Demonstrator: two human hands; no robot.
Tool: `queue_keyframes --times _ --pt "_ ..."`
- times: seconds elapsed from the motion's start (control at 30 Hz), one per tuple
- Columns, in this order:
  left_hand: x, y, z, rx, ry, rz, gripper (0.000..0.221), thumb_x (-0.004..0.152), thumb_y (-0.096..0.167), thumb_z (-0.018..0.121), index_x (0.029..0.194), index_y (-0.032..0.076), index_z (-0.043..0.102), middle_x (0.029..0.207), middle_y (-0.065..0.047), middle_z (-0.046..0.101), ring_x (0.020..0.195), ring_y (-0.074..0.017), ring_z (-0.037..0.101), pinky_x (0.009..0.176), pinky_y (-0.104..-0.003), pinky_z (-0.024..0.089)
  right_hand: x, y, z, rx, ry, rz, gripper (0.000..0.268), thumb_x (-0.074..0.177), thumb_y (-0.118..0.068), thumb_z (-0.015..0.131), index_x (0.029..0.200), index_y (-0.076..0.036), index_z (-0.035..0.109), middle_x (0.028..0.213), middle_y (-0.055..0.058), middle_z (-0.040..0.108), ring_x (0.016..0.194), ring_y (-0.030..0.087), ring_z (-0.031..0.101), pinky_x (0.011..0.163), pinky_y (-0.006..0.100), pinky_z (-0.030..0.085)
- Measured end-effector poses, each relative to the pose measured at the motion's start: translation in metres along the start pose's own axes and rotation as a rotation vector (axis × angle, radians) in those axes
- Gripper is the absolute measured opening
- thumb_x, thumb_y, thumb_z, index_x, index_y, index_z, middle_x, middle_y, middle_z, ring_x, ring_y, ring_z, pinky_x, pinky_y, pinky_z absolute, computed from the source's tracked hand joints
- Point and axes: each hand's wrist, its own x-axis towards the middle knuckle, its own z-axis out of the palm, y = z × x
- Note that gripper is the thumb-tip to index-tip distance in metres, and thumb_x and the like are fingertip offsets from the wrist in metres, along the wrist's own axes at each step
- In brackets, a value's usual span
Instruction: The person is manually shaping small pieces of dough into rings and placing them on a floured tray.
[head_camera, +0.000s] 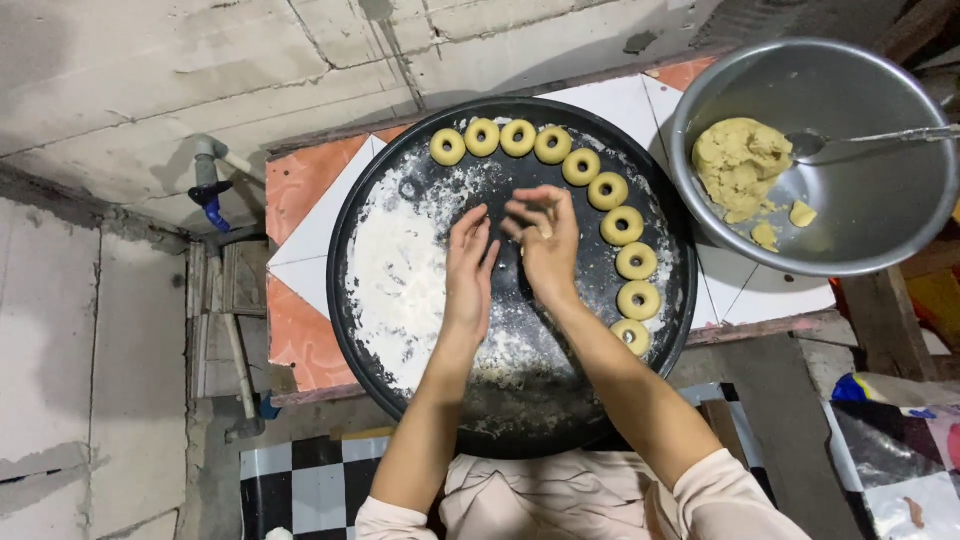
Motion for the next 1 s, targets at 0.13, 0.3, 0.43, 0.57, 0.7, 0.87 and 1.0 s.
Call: queue_keyframes --times 0.13,0.3,0.43,0.57,0.7,0.87,1.0 --pt "-0.005 -0.008 0.012 0.218 -0.102 0.099 0.056 0.103 0.033 0.050 0.146 0.000 0.037 0.158 -0.027 0.029 0.152 -0.0395 0.024 0.124 -0.058 0.019 0.004 0.007 -0.009 0.007 -0.052 -0.077 0.039 0.074 0.024 0.040 0.098 -0.006 0.046 0.124 0.021 0.061 0.121 0.031 0.059 0.103 0.045 0.055" --pt "-0.011 -0.009 0.028 0.617 -0.374 0.433 0.058 0.105 0.013 0.042 0.155 -0.008 0.020 0.164 -0.031 0.016 0.152 -0.0477 0.009 0.122 -0.063 0.002 0.014 0.015 -0.015 0.478 -0.287 0.266 0.063 0.090 -0.006 0.038 0.151 -0.017 0.035 0.167 0.012 0.028 0.150 0.022 0.031 0.110 0.036 0.038" --pt "0.002 -0.028 0.019 0.651 -0.259 0.540 0.060 0.092 -0.007 0.062 0.148 -0.006 0.040 0.151 -0.029 0.041 0.146 -0.0471 0.033 0.123 -0.055 0.023 0.013 0.005 -0.015 0.557 -0.279 0.195 0.061 0.097 -0.019 0.044 0.156 -0.009 0.031 0.163 0.025 0.031 0.150 0.032 0.026 0.121 0.044 0.028" --pt "0.008 -0.025 0.012 0.316 -0.092 0.399 0.027 0.097 -0.002 0.059 0.123 -0.002 0.066 0.112 -0.017 0.067 0.101 -0.0218 0.067 0.087 -0.034 0.057 0.015 0.014 -0.016 0.511 -0.340 0.203 0.050 0.097 -0.025 0.044 0.142 -0.005 0.043 0.138 0.022 0.058 0.129 0.030 0.056 0.107 0.042 0.047" --pt "0.025 -0.042 0.000 0.059 -0.019 0.193 0.026 0.103 -0.006 0.040 0.112 -0.006 0.064 0.088 -0.015 0.065 0.070 -0.0135 0.065 0.062 -0.020 0.056 0.012 0.002 -0.013 0.383 -0.349 0.204 0.043 0.097 -0.025 0.043 0.132 -0.001 0.050 0.122 0.024 0.066 0.087 0.014 0.064 0.059 0.017 0.049" --pt "0.019 -0.030 -0.006 -0.461 -0.012 0.011 0.034 0.098 0.033 0.045 0.080 0.004 0.053 0.064 -0.010 0.046 0.048 -0.0156 0.046 0.045 -0.025 0.038 0.008 0.014 -0.014 0.314 -0.392 0.228 0.038 0.099 -0.023 0.044 0.130 -0.003 0.054 0.119 0.025 0.067 0.104 0.026 0.069 0.082 0.032 0.057" --pt "0.013 -0.007 0.009 -0.360 0.110 -0.008 0.066 0.104 0.061 0.034 0.053 0.020 0.028 0.045 0.005 0.021 0.030 -0.0100 0.021 0.029 -0.022 0.018 0.009 0.016 -0.014 0.211 -0.412 0.256 0.037 0.102 -0.028 0.043 0.129 -0.006 0.054 0.118 0.022 0.068 0.106 0.026 0.069 0.083 0.033 0.056"
